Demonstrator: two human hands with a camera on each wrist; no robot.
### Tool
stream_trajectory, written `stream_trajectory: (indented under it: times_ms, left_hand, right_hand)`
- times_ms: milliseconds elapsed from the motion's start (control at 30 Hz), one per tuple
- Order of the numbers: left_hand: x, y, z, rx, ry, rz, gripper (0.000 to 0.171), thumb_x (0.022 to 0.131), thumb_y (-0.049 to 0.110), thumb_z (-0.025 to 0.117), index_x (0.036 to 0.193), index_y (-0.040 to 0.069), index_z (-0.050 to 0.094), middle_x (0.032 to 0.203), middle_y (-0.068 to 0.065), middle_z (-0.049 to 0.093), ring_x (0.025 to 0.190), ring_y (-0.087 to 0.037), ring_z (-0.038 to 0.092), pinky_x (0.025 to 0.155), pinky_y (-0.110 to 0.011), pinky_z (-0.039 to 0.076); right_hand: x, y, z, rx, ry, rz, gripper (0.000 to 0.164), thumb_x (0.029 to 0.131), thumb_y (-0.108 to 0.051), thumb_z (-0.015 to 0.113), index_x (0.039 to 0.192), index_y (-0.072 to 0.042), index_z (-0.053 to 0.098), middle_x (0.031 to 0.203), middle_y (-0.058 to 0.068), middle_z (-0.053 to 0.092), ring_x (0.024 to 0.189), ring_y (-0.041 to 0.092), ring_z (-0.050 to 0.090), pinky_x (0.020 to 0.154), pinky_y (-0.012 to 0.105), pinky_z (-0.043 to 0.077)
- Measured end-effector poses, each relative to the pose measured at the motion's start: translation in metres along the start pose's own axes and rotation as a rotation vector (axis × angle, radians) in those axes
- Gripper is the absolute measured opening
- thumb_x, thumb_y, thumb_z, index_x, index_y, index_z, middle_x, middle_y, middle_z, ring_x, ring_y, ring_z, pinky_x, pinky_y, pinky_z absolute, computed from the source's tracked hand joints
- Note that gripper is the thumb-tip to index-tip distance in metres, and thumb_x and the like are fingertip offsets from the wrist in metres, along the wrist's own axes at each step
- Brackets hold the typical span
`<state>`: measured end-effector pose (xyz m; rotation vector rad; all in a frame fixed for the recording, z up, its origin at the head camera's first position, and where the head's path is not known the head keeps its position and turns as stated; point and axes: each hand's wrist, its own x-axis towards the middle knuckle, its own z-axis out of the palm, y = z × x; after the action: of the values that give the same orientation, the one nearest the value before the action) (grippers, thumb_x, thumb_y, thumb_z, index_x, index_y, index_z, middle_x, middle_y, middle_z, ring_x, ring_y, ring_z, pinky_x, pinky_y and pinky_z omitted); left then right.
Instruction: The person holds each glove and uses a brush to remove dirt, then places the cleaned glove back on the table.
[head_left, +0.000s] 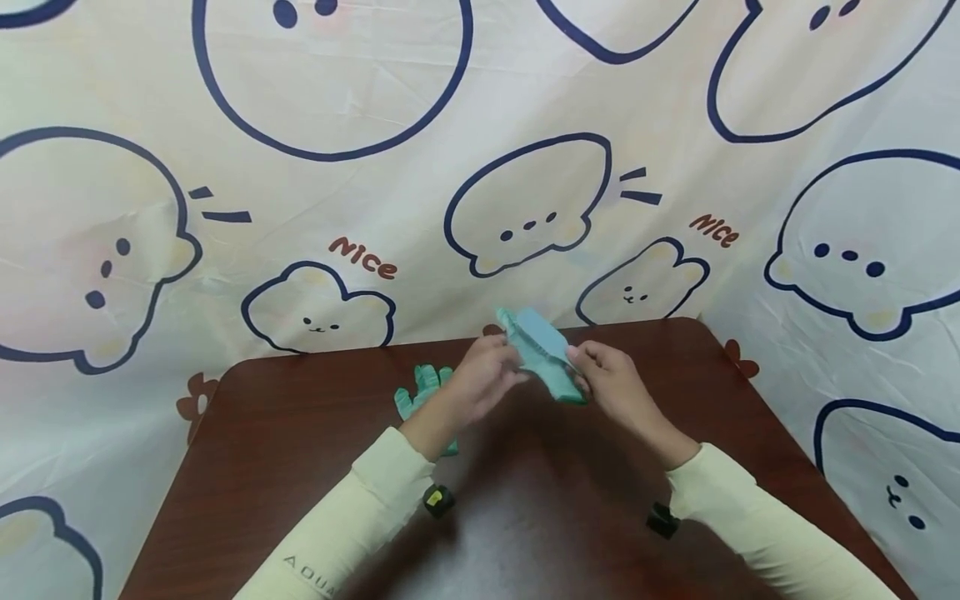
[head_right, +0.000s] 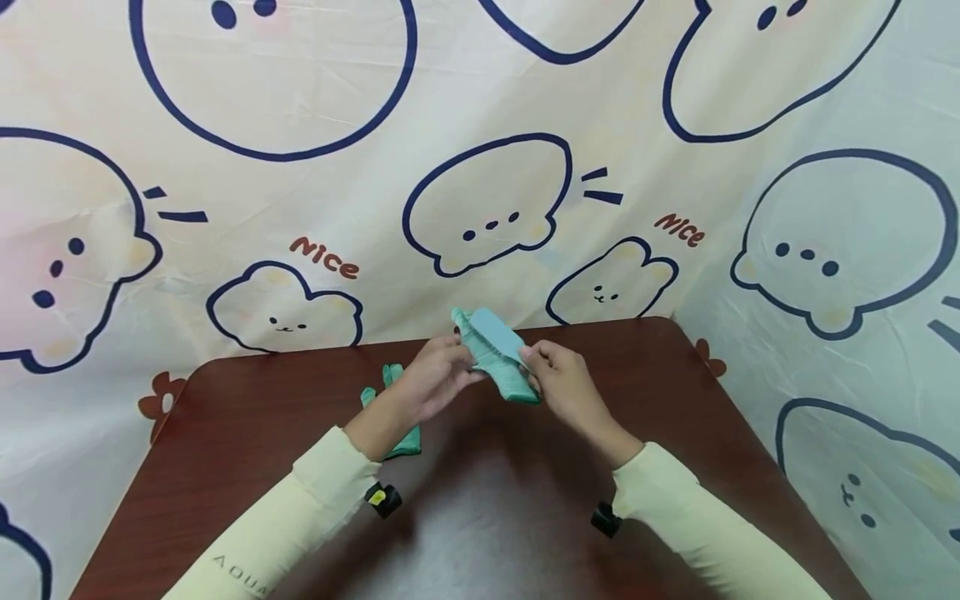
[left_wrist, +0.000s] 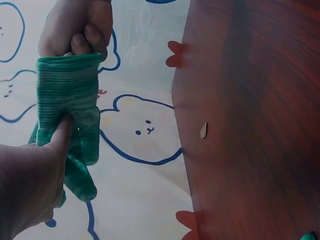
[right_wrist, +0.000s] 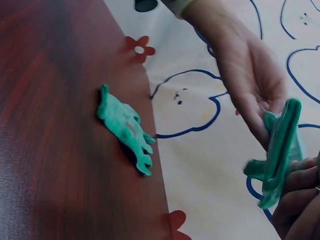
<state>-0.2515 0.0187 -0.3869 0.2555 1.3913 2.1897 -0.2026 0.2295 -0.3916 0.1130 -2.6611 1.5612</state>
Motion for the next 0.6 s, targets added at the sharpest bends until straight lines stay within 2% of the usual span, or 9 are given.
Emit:
stream_trajectory:
  times_ms: [100, 133, 233, 300, 333, 367, 533, 567, 600]
  left_hand:
    - [0.000, 0.001, 0.001, -0.008, 0.009, -0.008, 0.042, 0.093, -0.011, 0.038, 0.134, -0.006, 0.041, 0.142, -0.009, 0.040, 0.136, -0.025, 0.037, 0.123, -0.056, 0.030]
    - [0.000, 0.000, 0.001, -0.015, 0.007, -0.008, 0.053, 0.093, -0.012, 0.038, 0.145, -0.006, 0.037, 0.152, -0.009, 0.035, 0.139, -0.025, 0.035, 0.123, -0.057, 0.030]
    - [0.001, -0.001, 0.000, -0.039, -0.004, -0.017, 0.068, 0.093, -0.013, 0.036, 0.159, -0.004, 0.023, 0.168, -0.012, 0.021, 0.150, -0.027, 0.028, 0.122, -0.058, 0.029]
    - [0.001, -0.003, -0.001, -0.048, -0.006, -0.016, 0.071, 0.093, -0.013, 0.036, 0.161, -0.003, 0.017, 0.171, -0.012, 0.012, 0.153, -0.029, 0.024, 0.122, -0.058, 0.029]
    - [0.002, -0.004, -0.002, -0.051, -0.005, -0.014, 0.065, 0.093, -0.013, 0.035, 0.157, -0.007, 0.024, 0.172, -0.012, 0.011, 0.155, -0.029, 0.021, 0.122, -0.059, 0.029]
    - [0.001, -0.005, -0.002, -0.060, 0.002, -0.013, 0.065, 0.093, -0.013, 0.036, 0.157, -0.006, 0.023, 0.172, -0.012, 0.008, 0.155, -0.029, 0.019, 0.123, -0.059, 0.027]
    - [-0.002, -0.002, -0.002, -0.096, 0.056, 0.002, 0.077, 0.091, -0.012, 0.039, 0.160, -0.003, 0.005, 0.171, -0.011, -0.013, 0.154, -0.027, 0.006, 0.126, -0.061, 0.015]
    - [-0.002, -0.001, -0.002, -0.102, 0.063, 0.002, 0.086, 0.091, -0.011, 0.039, 0.162, 0.002, -0.008, 0.171, -0.011, -0.016, 0.153, -0.026, 0.006, 0.127, -0.060, 0.014]
    - [-0.003, -0.001, -0.003, -0.104, 0.065, 0.002, 0.087, 0.092, -0.011, 0.039, 0.161, 0.002, -0.010, 0.171, -0.012, -0.015, 0.153, -0.027, 0.006, 0.127, -0.060, 0.014]
  right_hand:
    - [0.002, 0.002, -0.003, -0.014, 0.033, -0.008, 0.050, 0.105, -0.052, 0.048, 0.087, -0.005, 0.054, 0.070, 0.006, 0.046, 0.060, 0.020, 0.041, 0.057, 0.031, 0.040]
    - [0.004, 0.003, -0.005, -0.014, 0.043, -0.005, 0.051, 0.105, -0.052, 0.048, 0.086, -0.006, 0.055, 0.070, 0.006, 0.047, 0.060, 0.020, 0.041, 0.058, 0.031, 0.040]
    - [0.007, 0.006, -0.007, -0.019, 0.060, 0.011, 0.052, 0.105, -0.052, 0.048, 0.087, -0.004, 0.055, 0.069, 0.005, 0.047, 0.060, 0.020, 0.041, 0.058, 0.032, 0.040]
    - [0.008, 0.010, -0.009, -0.019, 0.073, 0.026, 0.053, 0.105, -0.051, 0.048, 0.088, -0.002, 0.055, 0.069, 0.006, 0.048, 0.060, 0.019, 0.040, 0.057, 0.032, 0.039]
    - [0.009, 0.012, -0.010, -0.028, 0.083, 0.030, 0.053, 0.106, -0.051, 0.048, 0.088, -0.001, 0.055, 0.069, 0.006, 0.049, 0.060, 0.018, 0.041, 0.057, 0.032, 0.039]
    - [0.010, 0.014, -0.011, -0.036, 0.093, 0.032, 0.053, 0.106, -0.050, 0.047, 0.089, -0.001, 0.056, 0.070, 0.006, 0.050, 0.060, 0.018, 0.042, 0.057, 0.031, 0.039]
    - [0.017, 0.029, -0.021, -0.019, 0.127, 0.049, 0.049, 0.108, -0.046, 0.045, 0.095, -0.001, 0.060, 0.076, 0.011, 0.054, 0.064, 0.015, 0.048, 0.058, 0.029, 0.042]
    - [0.017, 0.030, -0.022, 0.001, 0.125, 0.055, 0.049, 0.108, -0.046, 0.045, 0.096, -0.001, 0.060, 0.077, 0.012, 0.054, 0.065, 0.015, 0.048, 0.057, 0.028, 0.042]
    - [0.017, 0.031, -0.023, 0.026, 0.121, 0.056, 0.049, 0.108, -0.046, 0.045, 0.097, -0.001, 0.060, 0.077, 0.012, 0.053, 0.064, 0.014, 0.048, 0.056, 0.028, 0.041]
